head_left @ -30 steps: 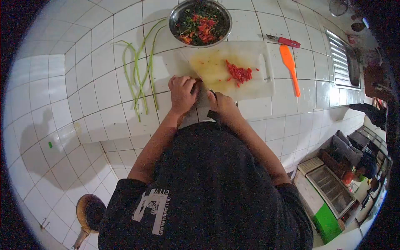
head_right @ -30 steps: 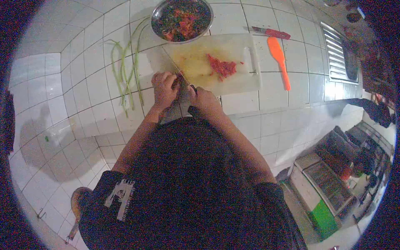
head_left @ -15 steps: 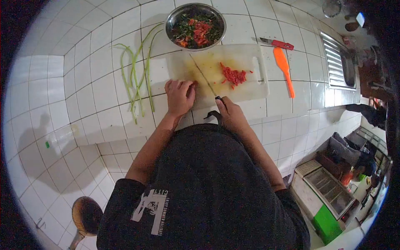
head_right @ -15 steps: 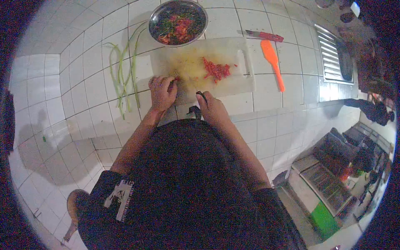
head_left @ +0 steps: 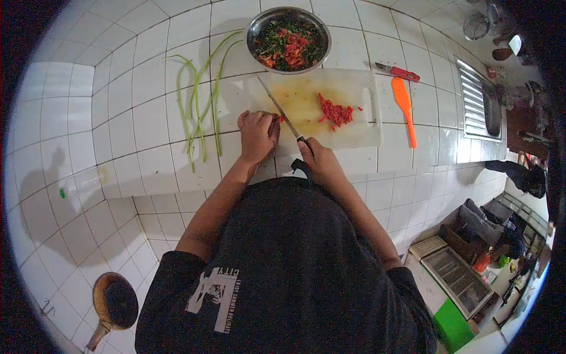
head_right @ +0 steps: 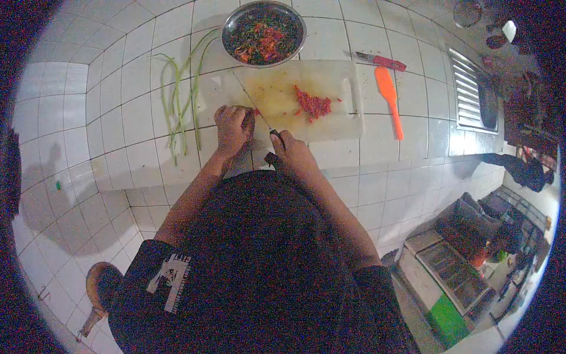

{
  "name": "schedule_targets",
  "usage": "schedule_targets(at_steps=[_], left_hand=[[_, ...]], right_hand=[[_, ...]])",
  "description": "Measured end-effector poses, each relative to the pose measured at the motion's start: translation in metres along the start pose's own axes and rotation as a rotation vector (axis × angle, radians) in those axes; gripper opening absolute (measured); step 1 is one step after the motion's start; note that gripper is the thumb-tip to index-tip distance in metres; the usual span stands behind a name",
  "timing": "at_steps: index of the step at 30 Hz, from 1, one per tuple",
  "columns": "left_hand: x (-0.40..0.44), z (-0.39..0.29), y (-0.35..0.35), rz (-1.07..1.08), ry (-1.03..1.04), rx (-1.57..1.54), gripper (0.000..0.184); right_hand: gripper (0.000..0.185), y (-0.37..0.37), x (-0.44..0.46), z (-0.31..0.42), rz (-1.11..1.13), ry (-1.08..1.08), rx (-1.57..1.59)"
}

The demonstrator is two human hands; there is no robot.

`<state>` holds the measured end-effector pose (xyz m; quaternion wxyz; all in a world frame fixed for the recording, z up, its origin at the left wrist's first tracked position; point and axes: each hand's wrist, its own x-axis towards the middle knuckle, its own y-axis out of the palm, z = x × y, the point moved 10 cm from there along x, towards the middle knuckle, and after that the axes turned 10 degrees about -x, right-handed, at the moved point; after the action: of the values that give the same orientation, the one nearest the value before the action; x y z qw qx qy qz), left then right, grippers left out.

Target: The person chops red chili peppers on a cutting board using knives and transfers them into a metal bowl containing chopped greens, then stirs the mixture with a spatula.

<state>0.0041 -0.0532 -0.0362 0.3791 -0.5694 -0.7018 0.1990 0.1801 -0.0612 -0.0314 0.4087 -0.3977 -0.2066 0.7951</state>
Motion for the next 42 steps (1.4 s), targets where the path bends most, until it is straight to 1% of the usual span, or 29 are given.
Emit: schedule_targets(at_steps=[4,8,10,12,14,16,18,19,22,25,27,28,29,30,31,33,35,38,40,42], left_hand=[[-0.001,-0.003,-0.002,-0.019,0.024,0.009,0.019],[-0.001,-0.002,-0.001,-0.03,0.042,0.017,0.02],[-0.001,0.005,0.006,0.017,-0.017,-0.013,0.021],[-0.002,0.007,0.009,0.022,-0.009,0.0,0.021],[-0.003,0.005,0.009,0.03,0.001,0.01,0.021],[-0.001,-0.002,0.003,0.007,0.0,0.004,0.022],[-0.002,0.001,0.004,-0.024,0.034,0.012,0.022],[-0.006,0.001,0.003,-0.043,0.06,0.014,0.022],[-0.008,0.002,0.005,-0.028,0.035,0.012,0.022],[-0.007,-0.006,0.001,-0.048,0.05,0.002,0.021],[-0.007,-0.008,0.0,-0.057,0.047,0.013,0.02],[-0.006,-0.009,-0.001,-0.06,0.053,0.022,0.02],[-0.006,-0.009,-0.002,-0.064,0.05,0.023,0.02],[-0.005,-0.008,0.0,-0.026,0.042,0.028,0.019],[-0.004,-0.008,0.003,0.014,0.034,0.032,0.019],[-0.004,-0.011,-0.001,-0.004,0.054,0.008,0.017],[-0.004,-0.012,-0.003,-0.019,0.075,-0.017,0.016],[-0.005,-0.004,0.007,0.025,0.043,-0.02,0.015],[-0.005,-0.004,0.007,0.019,0.038,-0.081,0.015],[-0.004,-0.005,0.005,-0.01,0.054,-0.07,0.014]], right_hand=[[0.038,0.003,0.001,-0.003,0.021,0.013,0.003],[0.038,0.001,0.001,0.001,0.023,0.0,-0.091],[0.038,-0.002,0.001,0.004,0.029,0.0,-0.116],[0.039,-0.002,0.002,0.006,0.046,-0.017,-0.129],[0.04,0.02,0.013,-0.011,0.024,-0.041,-0.126],[0.042,0.016,0.016,-0.005,-0.006,-0.068,-0.129],[0.046,0.021,0.021,-0.008,0.101,0.023,-0.274],[0.046,0.023,0.02,-0.007,0.099,0.022,-0.271],[0.048,0.015,0.02,-0.005,0.049,0.002,-0.301],[0.048,0.004,0.014,-0.007,0.003,0.04,-0.309],[0.046,-0.01,0.013,-0.017,-0.071,0.121,-0.313],[0.046,-0.008,0.014,-0.022,-0.07,0.115,-0.316],[0.045,-0.005,0.015,-0.022,-0.106,0.022,-0.278],[0.044,-0.009,0.013,-0.01,-0.142,-0.069,-0.239],[0.044,-0.011,0.01,-0.007,-0.142,-0.072,-0.241],[0.044,-0.004,0.006,0.002,-0.042,-0.051,-0.192],[0.044,-0.002,0.005,0.006,-0.034,-0.062,-0.185],[0.044,-0.002,0.005,0.01,-0.011,-0.056,-0.18],[0.044,0.0,0.006,0.009,0.004,-0.041,-0.185],[0.043,0.003,0.007,0.007,0.019,-0.025,-0.194]])
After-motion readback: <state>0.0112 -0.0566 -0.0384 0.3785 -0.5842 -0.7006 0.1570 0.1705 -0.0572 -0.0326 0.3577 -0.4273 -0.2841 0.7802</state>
